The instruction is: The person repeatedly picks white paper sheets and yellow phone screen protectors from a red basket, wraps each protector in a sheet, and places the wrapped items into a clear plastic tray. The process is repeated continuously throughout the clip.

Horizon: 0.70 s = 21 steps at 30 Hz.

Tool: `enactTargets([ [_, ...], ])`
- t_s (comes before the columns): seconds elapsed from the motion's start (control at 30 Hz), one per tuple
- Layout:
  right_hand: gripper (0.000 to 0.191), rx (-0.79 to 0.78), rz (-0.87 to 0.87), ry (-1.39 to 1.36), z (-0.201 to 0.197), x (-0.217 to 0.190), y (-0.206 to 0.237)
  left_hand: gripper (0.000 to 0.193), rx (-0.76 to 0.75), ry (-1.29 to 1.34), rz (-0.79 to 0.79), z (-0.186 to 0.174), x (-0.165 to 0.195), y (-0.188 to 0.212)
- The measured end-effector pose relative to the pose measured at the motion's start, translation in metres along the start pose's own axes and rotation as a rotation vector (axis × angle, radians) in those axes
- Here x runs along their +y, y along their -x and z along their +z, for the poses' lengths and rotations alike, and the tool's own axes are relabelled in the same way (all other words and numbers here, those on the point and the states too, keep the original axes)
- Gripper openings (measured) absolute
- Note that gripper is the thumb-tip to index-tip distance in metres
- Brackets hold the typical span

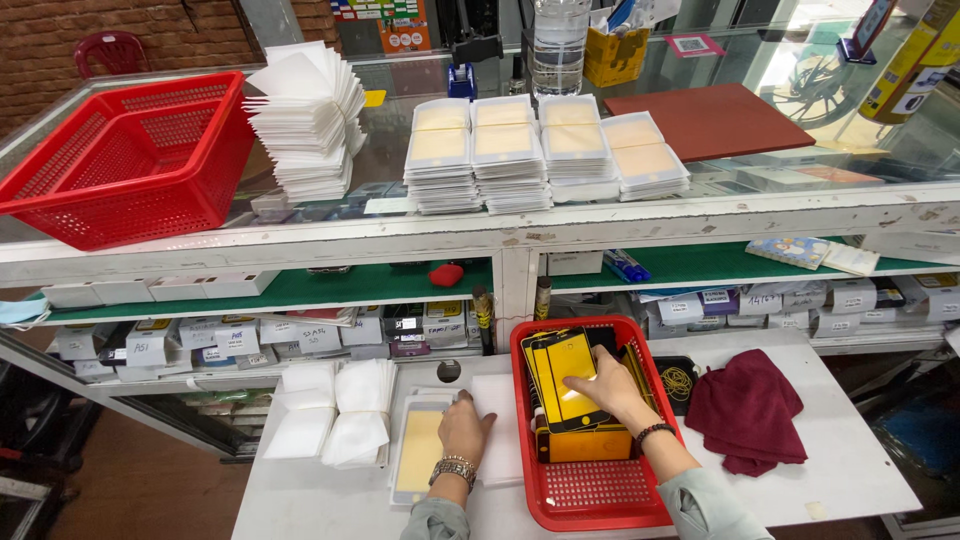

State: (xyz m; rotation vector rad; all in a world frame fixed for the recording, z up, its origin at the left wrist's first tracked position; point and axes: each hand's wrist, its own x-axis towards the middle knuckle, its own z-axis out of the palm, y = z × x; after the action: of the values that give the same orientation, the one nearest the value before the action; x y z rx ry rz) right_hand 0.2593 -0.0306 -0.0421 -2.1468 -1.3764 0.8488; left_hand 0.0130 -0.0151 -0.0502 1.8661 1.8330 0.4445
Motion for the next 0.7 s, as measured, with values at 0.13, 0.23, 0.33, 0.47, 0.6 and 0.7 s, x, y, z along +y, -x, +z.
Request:
enactTargets([
  [0.13,0.061,-0.010,-0.002,-0.228,-0.006,0.008,-0.001,0.052,0.033,0.015,-0.050,0.005,-0.007,-0.004],
  [0.23,0.048,-0.087,0.029,-0.428,-0.014,0.002,-0.002,0.031,0.009,0.092,-0.036,0.004,-0.020,-0.013],
  [0.33,0.049,-0.234,0.013,-0.755,-0.017,-0.020,0.001,0.030,-0.080,0.934,-0.119,-0.007,-0.021,-0.028],
  [0.47,0.056,-0.381,-0.009,-0.889,-0.004,-0.057,0.011,0.026,-0.197,1.414,-0.129,-0.023,-0.007,-0.036],
  [0.6,0.056,-0.369,-0.154,-0.690,-0.002,-0.076,0.017,0.030,-0.145,1.256,-0.081,-0.042,0.009,-0.035],
  [0.7,0.057,-0.159,-0.229,-0.883,-0.019,-0.083,0.013,0.031,-0.112,1.147,0.053,-0.046,0.010,-0.032],
])
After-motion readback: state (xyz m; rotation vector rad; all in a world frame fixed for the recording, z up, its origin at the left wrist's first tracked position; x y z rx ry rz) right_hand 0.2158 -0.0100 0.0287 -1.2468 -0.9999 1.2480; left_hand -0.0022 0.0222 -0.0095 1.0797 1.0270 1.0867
